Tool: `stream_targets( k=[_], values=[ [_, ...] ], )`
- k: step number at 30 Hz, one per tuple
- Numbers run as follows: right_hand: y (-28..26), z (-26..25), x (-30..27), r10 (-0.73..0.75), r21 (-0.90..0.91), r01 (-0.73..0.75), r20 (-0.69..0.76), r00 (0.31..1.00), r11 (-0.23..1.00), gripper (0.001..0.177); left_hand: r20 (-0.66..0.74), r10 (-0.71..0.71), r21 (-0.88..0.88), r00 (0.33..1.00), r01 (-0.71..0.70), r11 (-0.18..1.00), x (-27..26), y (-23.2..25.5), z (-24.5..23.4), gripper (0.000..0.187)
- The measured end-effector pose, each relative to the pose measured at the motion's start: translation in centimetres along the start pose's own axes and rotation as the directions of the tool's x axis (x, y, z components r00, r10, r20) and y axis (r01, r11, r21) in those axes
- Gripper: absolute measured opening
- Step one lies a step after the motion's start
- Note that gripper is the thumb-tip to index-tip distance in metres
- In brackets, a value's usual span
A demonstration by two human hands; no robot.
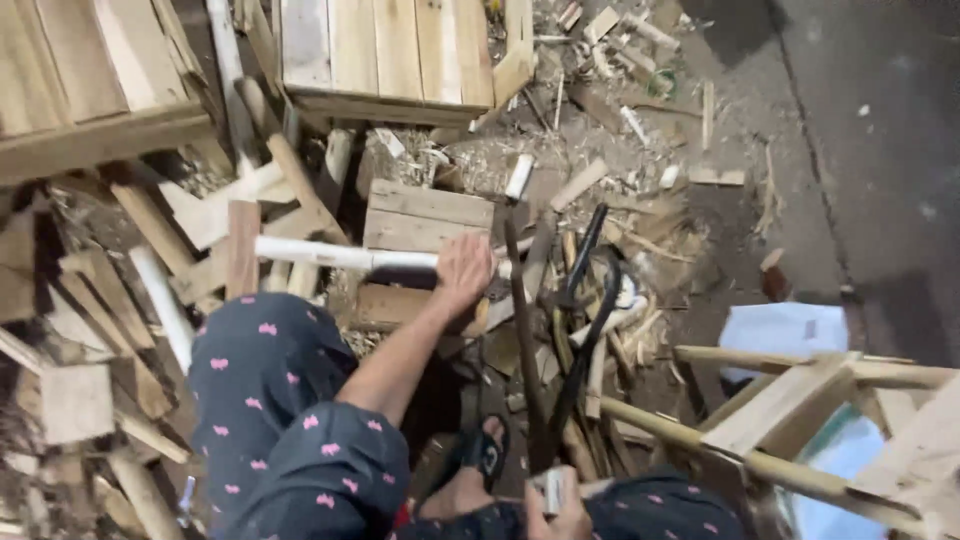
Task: The person sits on the floor and uses a hand saw to cut a piece of white wood. They hold the wood steady with their left hand while sawing with their right hand.
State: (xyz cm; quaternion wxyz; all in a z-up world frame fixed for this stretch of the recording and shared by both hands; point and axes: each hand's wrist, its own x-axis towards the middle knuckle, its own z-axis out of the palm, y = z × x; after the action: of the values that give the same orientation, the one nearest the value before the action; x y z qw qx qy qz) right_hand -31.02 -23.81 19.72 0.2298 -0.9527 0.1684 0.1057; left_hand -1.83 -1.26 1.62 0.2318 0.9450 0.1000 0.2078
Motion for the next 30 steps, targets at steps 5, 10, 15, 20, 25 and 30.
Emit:
stream_targets(
  k=[5,10,15,20,25,30],
  values=[
    [-7.0,5.0,10.8,-0.246,0.087,0.246,-0.01,0.969,0.965,0.051,-0.114,0.14,0.105,0.984,-0.128,0.986,-0.2,-0.9,1.8,0.019],
    [-8.2,1.8,5.1,-0.23,0.276,0.204,0.067,0.971,0.939,0.025,0.326,-0.082,0.077,0.942,0.06,0.995,1.0,-0.3,-2.1,0.022],
    [3.1,4.5,4.6,-0.07,-0.027,0.071,0.026,0.997,0.997,0.056,-0.231,0.182,0.182,0.956,-0.141,0.973,-0.5,0.2,0.0,0.017],
    [-8.4,6.5,13.0,-0.318,0.181,0.324,-0.062,0.946,0.929,0.037,0.084,0.084,-0.014,0.993,-0.083,0.996,-0.8,-0.9,-0.6,0.028],
    [-4.1,1.0,2.6,-0.024,0.076,0.021,0.042,0.999,0.997,0.03,0.75,-0.045,-0.121,0.66,0.204,0.972,-1.9,-0.7,3.6,0.07],
    [-4.2,6.1,10.4,-0.414,0.267,0.427,-0.105,0.904,0.864,0.044,0.148,0.049,-0.063,0.988,-0.04,0.997,-1.0,-1.3,2.5,0.044]
  ],
)
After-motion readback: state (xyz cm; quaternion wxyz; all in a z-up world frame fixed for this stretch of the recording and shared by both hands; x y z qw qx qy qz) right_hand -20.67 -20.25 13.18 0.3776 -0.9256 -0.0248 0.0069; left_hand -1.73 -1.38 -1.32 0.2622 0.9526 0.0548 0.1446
